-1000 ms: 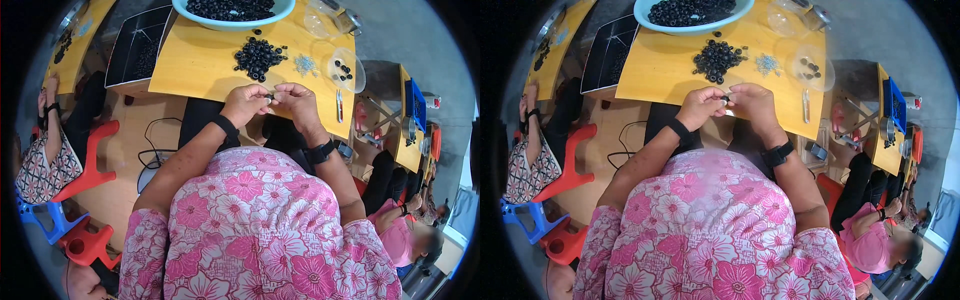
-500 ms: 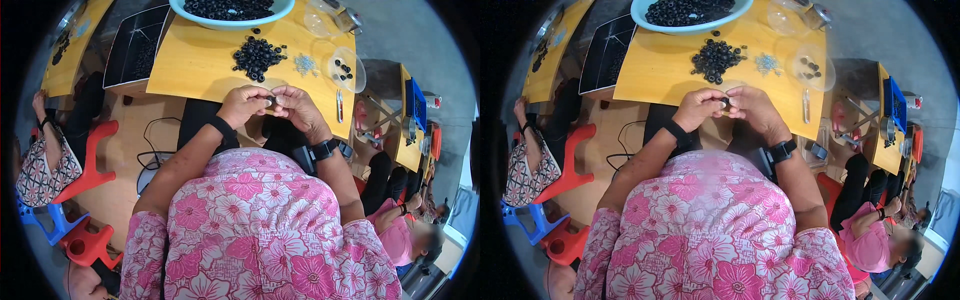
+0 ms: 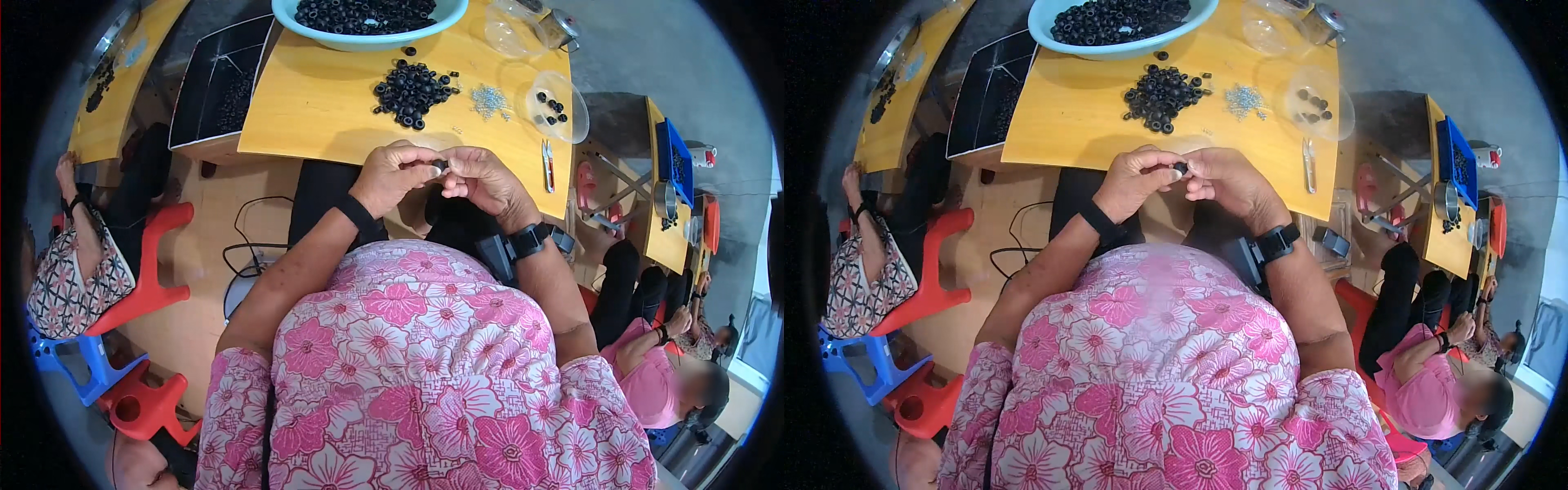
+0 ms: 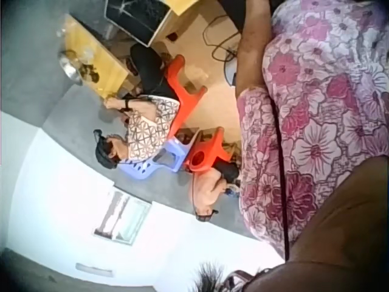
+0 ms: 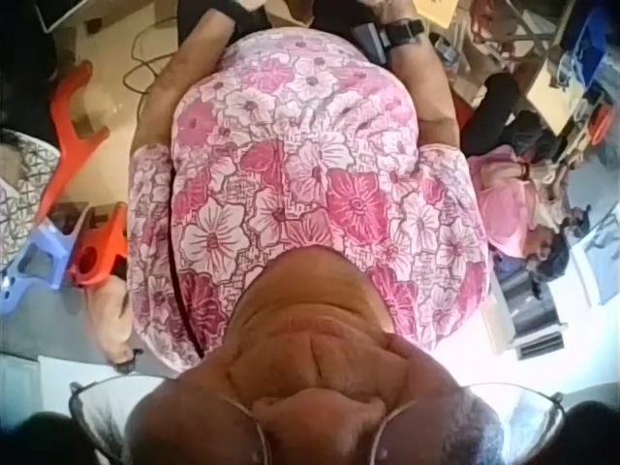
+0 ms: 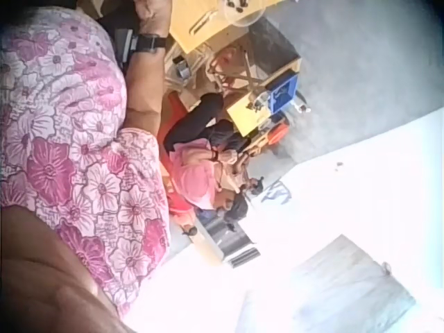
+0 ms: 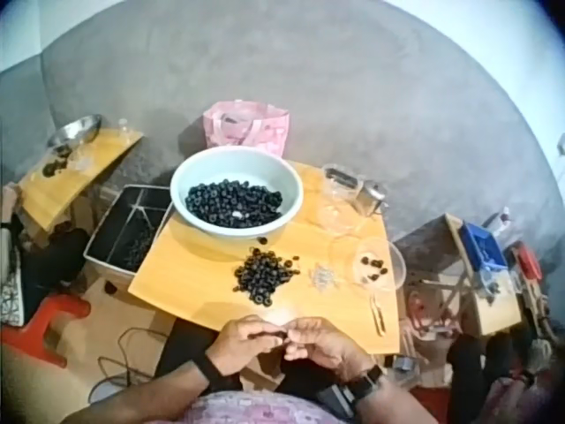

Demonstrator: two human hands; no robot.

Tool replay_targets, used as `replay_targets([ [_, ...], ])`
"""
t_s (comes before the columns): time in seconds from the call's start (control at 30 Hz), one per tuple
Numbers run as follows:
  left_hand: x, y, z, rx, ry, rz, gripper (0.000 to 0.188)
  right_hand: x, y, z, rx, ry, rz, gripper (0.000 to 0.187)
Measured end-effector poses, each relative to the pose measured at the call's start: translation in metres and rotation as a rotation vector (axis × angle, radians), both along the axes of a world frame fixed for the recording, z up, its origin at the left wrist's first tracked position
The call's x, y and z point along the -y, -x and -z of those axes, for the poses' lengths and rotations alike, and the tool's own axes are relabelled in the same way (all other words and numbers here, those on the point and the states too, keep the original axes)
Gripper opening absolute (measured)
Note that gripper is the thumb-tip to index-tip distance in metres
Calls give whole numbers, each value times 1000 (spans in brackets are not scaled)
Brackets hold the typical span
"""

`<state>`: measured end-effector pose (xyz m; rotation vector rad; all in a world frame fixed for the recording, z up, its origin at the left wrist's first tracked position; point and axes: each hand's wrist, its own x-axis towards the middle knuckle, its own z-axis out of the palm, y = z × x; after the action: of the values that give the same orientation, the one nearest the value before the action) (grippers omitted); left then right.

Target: Manually assembling small metal eyelets into black plastic rings at a manufacturing workstation.

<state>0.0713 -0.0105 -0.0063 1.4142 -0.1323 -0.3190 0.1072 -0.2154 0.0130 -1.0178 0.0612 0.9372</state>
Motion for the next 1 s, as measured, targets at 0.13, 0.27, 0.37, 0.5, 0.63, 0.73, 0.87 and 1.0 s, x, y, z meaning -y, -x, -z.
replay_targets([
  [0.13,0,6,-12,37,-49,-16,20,2,4,-2,-12,-36,-7,31],
  [0.27,-2,11,-10,91,-58,-14,20,0,11,-7,-17,-68,-50,30],
  [0.37,-2,16,-13,32,-13,-17,20,-2,16,-9,-7,-83,-61,30],
  [0.5,-2,20,-18,-41,36,-38,20,-4,19,-12,16,-82,-59,29],
  [0.63,-7,22,-19,109,-60,-57,19,-9,21,-17,13,-80,-69,30],
  [0.73,-7,21,-24,155,-89,-60,19,-9,20,-17,11,-67,-71,30],
  [0.87,-9,22,-27,191,-162,-79,19,-14,23,-21,40,-29,-55,27],
  [1.0,-11,23,-28,199,-164,-75,18,-18,25,-22,83,-5,-56,24],
])
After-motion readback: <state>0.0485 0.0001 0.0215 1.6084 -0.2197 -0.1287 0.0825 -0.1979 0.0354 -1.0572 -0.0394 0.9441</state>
